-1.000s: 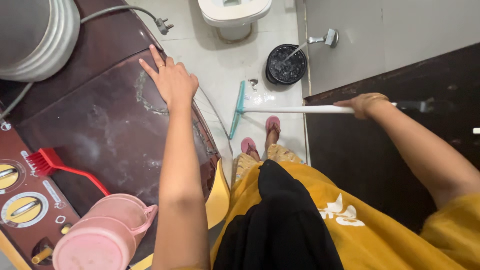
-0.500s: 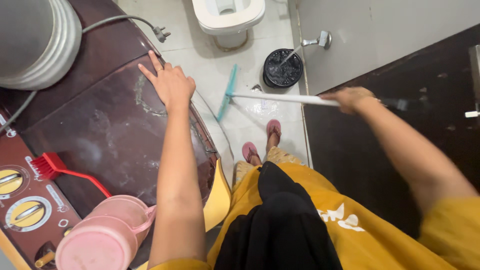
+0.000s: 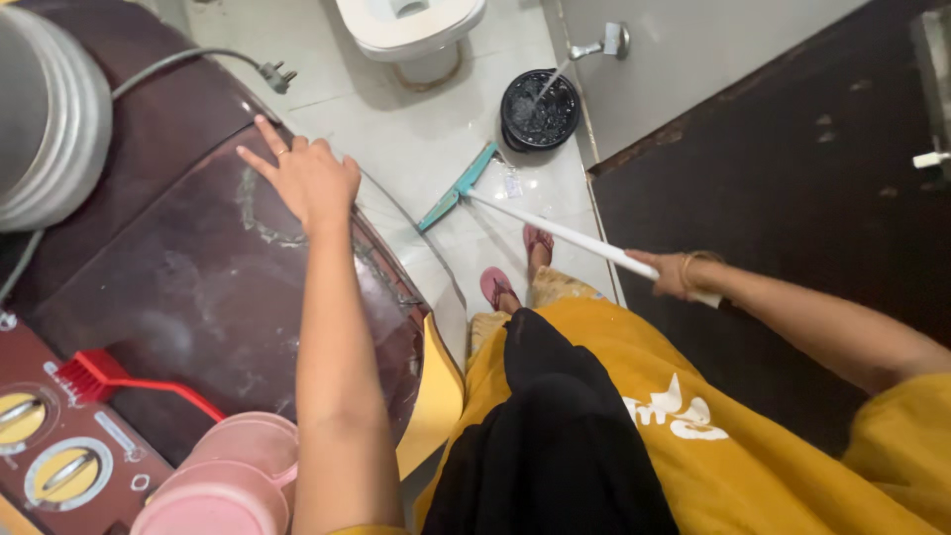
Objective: The person pours water from a bucket onto the bathroom floor and uses a squeegee to push the water toward a drain, repeating this action across different areas of the floor.
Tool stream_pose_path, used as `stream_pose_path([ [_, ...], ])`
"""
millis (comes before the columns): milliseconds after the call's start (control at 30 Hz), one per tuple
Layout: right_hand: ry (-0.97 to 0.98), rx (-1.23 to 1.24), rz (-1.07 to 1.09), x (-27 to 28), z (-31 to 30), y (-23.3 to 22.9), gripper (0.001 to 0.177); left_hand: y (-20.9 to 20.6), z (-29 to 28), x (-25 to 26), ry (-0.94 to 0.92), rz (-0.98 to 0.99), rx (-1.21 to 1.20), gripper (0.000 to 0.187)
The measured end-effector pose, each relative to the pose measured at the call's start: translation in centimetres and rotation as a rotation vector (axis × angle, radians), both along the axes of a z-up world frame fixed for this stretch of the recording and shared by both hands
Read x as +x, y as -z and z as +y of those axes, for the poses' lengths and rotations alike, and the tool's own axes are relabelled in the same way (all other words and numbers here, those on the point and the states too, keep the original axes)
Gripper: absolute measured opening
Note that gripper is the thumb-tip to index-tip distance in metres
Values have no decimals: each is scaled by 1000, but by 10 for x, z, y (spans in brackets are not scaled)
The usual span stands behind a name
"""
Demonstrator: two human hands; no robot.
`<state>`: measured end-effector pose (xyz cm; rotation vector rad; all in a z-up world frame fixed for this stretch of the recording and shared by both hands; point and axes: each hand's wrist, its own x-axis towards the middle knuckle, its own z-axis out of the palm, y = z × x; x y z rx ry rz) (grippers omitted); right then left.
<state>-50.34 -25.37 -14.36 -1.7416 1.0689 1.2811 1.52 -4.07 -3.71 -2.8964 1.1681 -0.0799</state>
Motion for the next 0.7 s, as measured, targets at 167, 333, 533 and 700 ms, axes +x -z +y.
stream_pose_path([
  [167,516,216,-197,-14,20,-29,86,-4,-23,-25,87,231,-115,56],
  [333,782,389,-439,69,1,-16,65,27,-125,-141,948,680,59,113],
  [533,610,178,-724,135,-66,-76,38,47,-200,-202,925,1131,144,61],
  [700,219,-1433,-1332,66,-88,-218,26,67,-251,-178,942,980,-195,27],
])
